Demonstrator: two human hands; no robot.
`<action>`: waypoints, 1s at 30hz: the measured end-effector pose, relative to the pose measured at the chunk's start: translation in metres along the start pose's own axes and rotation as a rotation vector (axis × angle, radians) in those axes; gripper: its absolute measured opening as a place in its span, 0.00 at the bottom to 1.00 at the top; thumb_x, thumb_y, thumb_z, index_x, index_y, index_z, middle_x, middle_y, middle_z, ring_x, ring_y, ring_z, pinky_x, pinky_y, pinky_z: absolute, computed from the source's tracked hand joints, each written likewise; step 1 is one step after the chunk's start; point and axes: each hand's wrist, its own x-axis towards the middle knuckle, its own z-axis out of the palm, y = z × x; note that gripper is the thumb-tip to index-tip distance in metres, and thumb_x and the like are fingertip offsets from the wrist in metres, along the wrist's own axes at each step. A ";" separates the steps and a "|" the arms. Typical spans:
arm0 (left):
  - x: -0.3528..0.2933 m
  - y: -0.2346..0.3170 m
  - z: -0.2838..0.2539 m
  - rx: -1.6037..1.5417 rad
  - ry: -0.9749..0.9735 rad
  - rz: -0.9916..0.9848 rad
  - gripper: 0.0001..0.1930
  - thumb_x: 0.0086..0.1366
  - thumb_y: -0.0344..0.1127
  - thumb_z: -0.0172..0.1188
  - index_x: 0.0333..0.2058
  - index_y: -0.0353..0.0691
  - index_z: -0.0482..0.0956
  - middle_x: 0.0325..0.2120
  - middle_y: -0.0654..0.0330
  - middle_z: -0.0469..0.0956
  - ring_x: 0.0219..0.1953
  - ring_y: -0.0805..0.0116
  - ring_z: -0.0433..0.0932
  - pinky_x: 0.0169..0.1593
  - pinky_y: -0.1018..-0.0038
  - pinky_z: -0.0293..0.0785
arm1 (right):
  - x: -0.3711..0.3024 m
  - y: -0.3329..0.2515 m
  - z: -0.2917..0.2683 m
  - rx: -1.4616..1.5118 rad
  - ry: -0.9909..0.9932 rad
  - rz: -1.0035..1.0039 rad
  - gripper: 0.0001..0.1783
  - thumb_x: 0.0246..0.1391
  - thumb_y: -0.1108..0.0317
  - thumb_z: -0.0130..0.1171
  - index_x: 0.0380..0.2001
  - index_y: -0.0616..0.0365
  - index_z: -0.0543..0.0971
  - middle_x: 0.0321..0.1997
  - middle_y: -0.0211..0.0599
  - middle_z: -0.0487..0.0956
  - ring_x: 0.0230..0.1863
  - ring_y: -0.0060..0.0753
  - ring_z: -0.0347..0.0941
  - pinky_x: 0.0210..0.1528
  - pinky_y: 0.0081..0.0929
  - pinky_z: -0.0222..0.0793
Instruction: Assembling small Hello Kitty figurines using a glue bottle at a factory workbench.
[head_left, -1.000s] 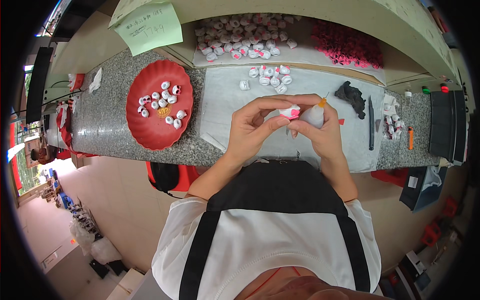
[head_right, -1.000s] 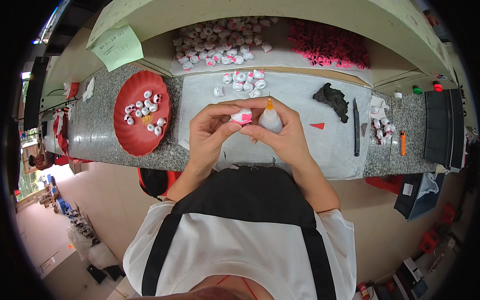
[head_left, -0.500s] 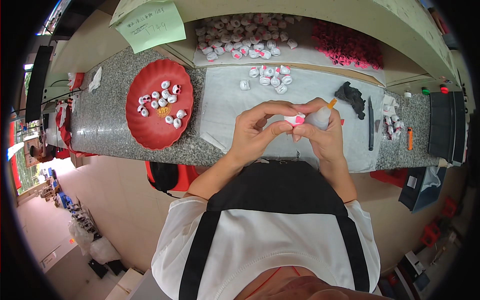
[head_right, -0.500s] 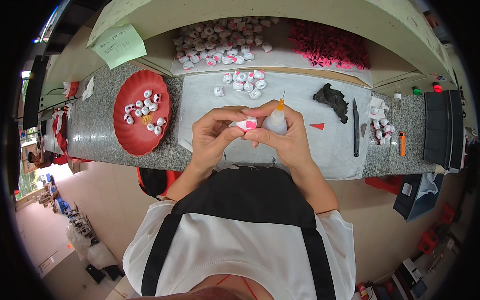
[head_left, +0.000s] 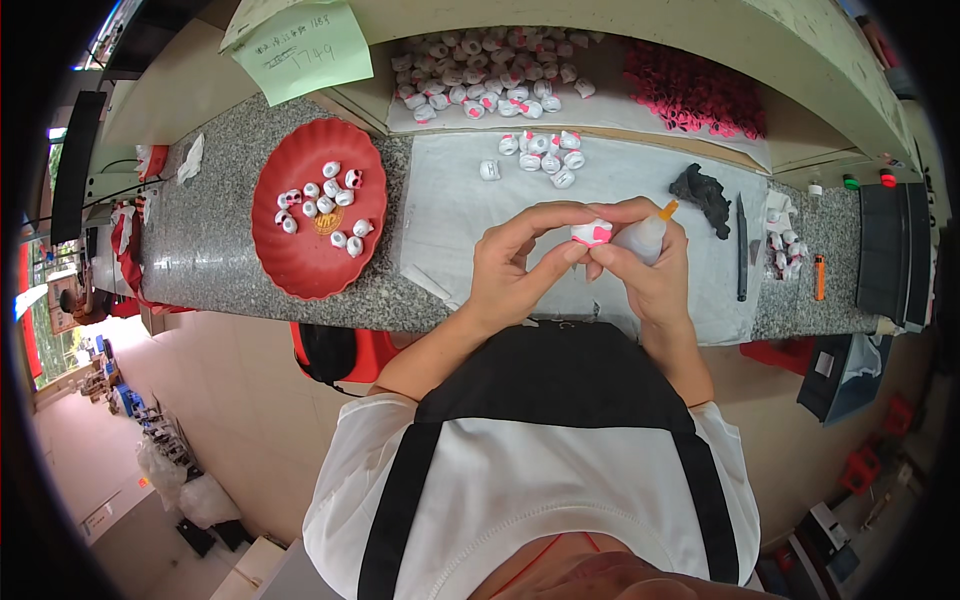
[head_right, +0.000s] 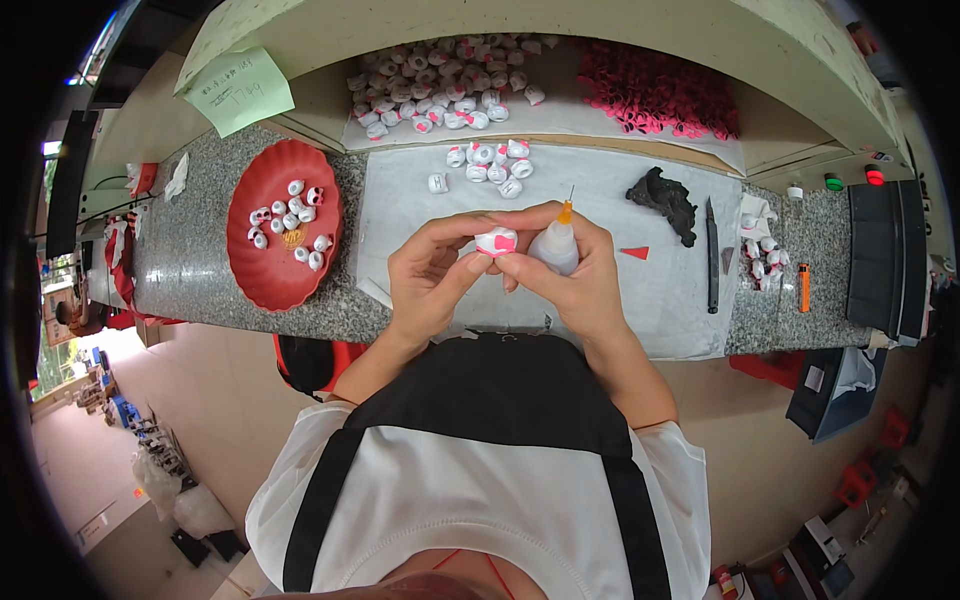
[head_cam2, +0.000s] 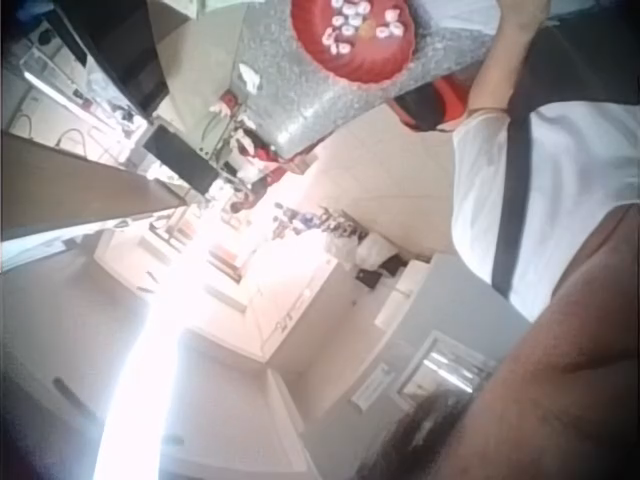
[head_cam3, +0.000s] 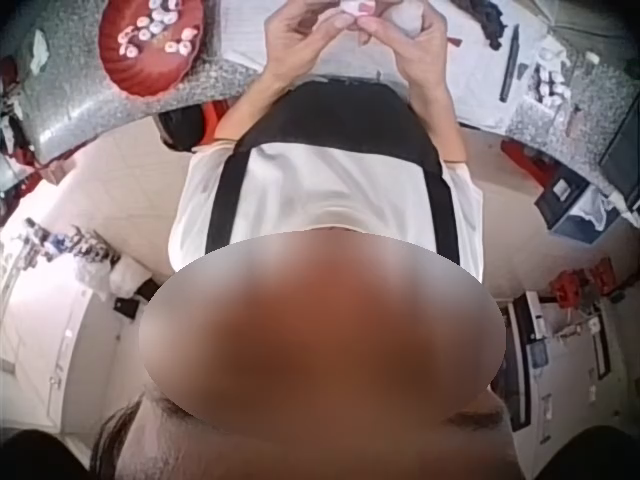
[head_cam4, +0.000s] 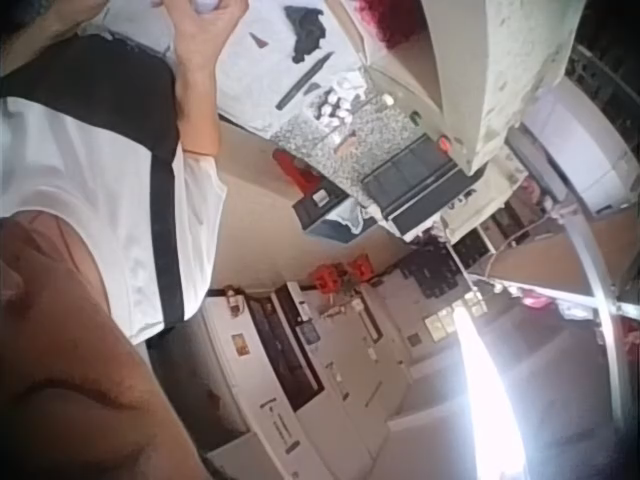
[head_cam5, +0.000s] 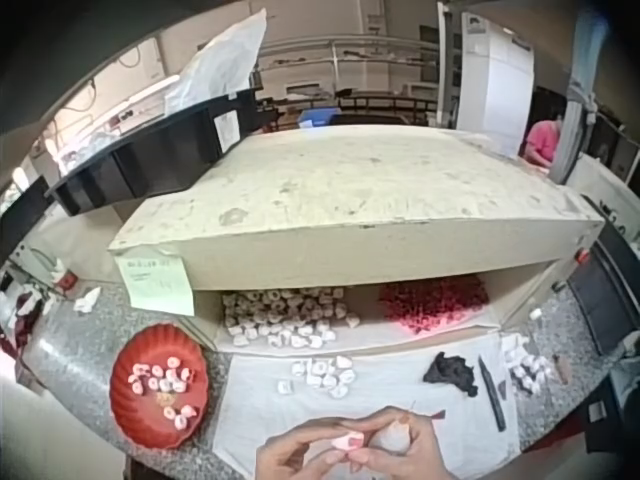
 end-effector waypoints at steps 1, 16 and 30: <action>0.000 0.001 0.000 -0.025 0.005 -0.040 0.13 0.51 0.22 0.51 0.37 0.31 0.67 0.36 0.55 0.70 0.39 0.70 0.68 0.43 0.76 0.64 | 0.000 0.000 0.000 0.000 0.000 0.000 0.14 0.38 0.79 0.53 0.33 0.66 0.70 0.20 0.35 0.71 0.20 0.21 0.67 0.20 0.16 0.63; 0.004 -0.009 -0.012 -0.248 -0.080 -0.064 0.11 0.47 0.27 0.57 0.30 0.36 0.68 0.31 0.55 0.69 0.36 0.67 0.69 0.36 0.75 0.68 | -0.002 0.006 -0.004 0.084 -0.092 0.087 0.14 0.36 0.77 0.55 0.32 0.67 0.69 0.27 0.42 0.72 0.19 0.27 0.69 0.21 0.20 0.65; 0.001 -0.008 -0.010 -0.363 -0.031 -0.108 0.11 0.46 0.26 0.58 0.31 0.36 0.70 0.33 0.55 0.69 0.41 0.64 0.67 0.43 0.72 0.64 | 0.003 0.011 -0.005 0.159 -0.114 0.130 0.14 0.35 0.79 0.56 0.31 0.65 0.70 0.20 0.36 0.71 0.19 0.25 0.68 0.22 0.18 0.64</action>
